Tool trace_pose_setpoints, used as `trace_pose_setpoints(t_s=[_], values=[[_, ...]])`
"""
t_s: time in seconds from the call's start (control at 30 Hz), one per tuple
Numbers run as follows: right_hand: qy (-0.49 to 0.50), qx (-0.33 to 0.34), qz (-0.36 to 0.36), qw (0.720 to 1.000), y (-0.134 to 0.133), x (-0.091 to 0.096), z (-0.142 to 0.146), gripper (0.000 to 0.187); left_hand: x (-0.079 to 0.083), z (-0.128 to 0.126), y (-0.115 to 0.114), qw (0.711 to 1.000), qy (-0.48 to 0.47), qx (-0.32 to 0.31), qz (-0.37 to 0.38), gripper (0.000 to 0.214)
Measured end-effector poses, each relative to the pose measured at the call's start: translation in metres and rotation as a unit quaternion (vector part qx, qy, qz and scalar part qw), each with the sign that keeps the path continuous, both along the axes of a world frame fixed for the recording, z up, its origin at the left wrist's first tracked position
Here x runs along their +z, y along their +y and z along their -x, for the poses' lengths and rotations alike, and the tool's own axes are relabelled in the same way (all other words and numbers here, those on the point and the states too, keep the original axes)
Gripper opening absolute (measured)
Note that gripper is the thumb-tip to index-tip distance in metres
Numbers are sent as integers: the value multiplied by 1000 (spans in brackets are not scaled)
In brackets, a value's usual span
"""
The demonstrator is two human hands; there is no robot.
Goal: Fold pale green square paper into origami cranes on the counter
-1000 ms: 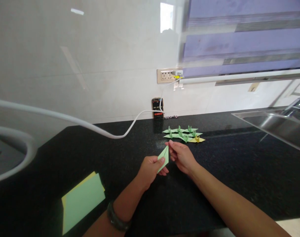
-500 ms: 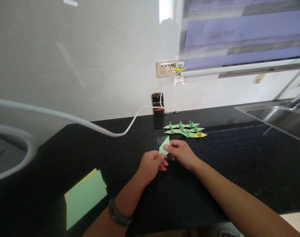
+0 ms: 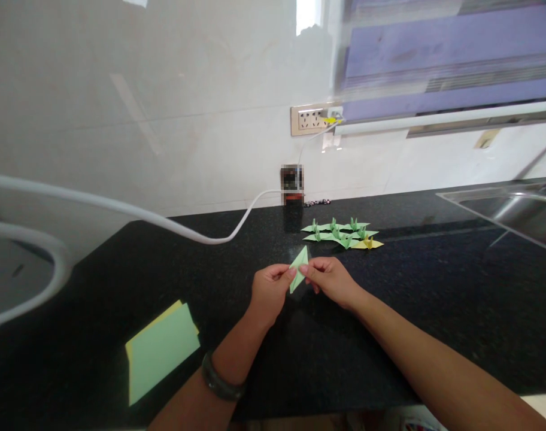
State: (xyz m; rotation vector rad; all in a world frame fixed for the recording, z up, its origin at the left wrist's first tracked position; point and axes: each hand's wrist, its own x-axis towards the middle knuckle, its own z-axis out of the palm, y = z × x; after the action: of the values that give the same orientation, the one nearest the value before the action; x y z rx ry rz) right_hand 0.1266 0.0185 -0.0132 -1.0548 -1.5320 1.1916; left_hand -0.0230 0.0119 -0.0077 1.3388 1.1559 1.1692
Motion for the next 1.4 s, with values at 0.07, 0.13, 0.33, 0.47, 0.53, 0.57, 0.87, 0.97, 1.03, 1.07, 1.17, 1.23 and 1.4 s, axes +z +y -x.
trace_pose_setpoints(t_s=[0.07, 0.13, 0.33, 0.47, 0.53, 0.57, 0.87, 0.97, 1.03, 1.07, 1.17, 1.23, 1.4], values=[[36, -5, 0, 999, -1, -1, 3, 26, -2, 1, 2, 1000, 1, 7, 2, 27], [68, -16, 7, 998, -2, -2, 6, 22, -3, 0, 3, 1000, -8, -11, 7, 25], [90, -43, 24, 995, -3, -5, 9, 24, -4, -3, 2, 995, -54, -58, 61, 26], [92, -56, 25, 994, -2, -5, 10, 24, 0, -5, 0, 995, -36, -36, 80, 26], [86, -62, 17, 994, -2, -6, 9, 23, 1, -6, 0, 995, -33, -44, 82, 25], [83, -64, 14, 994, -2, -6, 9, 23, 0, -6, -1, 995, -34, -53, 83, 25], [139, -89, 44, 985, 2, -8, 8, 25, -3, -4, -1, 992, 10, -89, 85, 16], [187, -143, 32, 971, 9, -5, 1, 23, 0, -3, -1, 990, 17, -99, 103, 17], [201, -151, 28, 968, 12, -4, -3, 23, 1, -3, -1, 990, 0, -86, 110, 20], [195, -144, 26, 970, 12, -3, -4, 22, 0, -2, 0, 991, -19, -77, 109, 22], [139, -81, 32, 986, 8, -4, -2, 22, -1, 0, 2, 989, -96, -53, 98, 27], [89, -39, 30, 995, 3, -4, 2, 22, -1, 1, 4, 985, -131, -43, 100, 28], [46, -24, 13, 999, -4, -2, 7, 19, 1, 1, 4, 983, -148, -41, 105, 27]])
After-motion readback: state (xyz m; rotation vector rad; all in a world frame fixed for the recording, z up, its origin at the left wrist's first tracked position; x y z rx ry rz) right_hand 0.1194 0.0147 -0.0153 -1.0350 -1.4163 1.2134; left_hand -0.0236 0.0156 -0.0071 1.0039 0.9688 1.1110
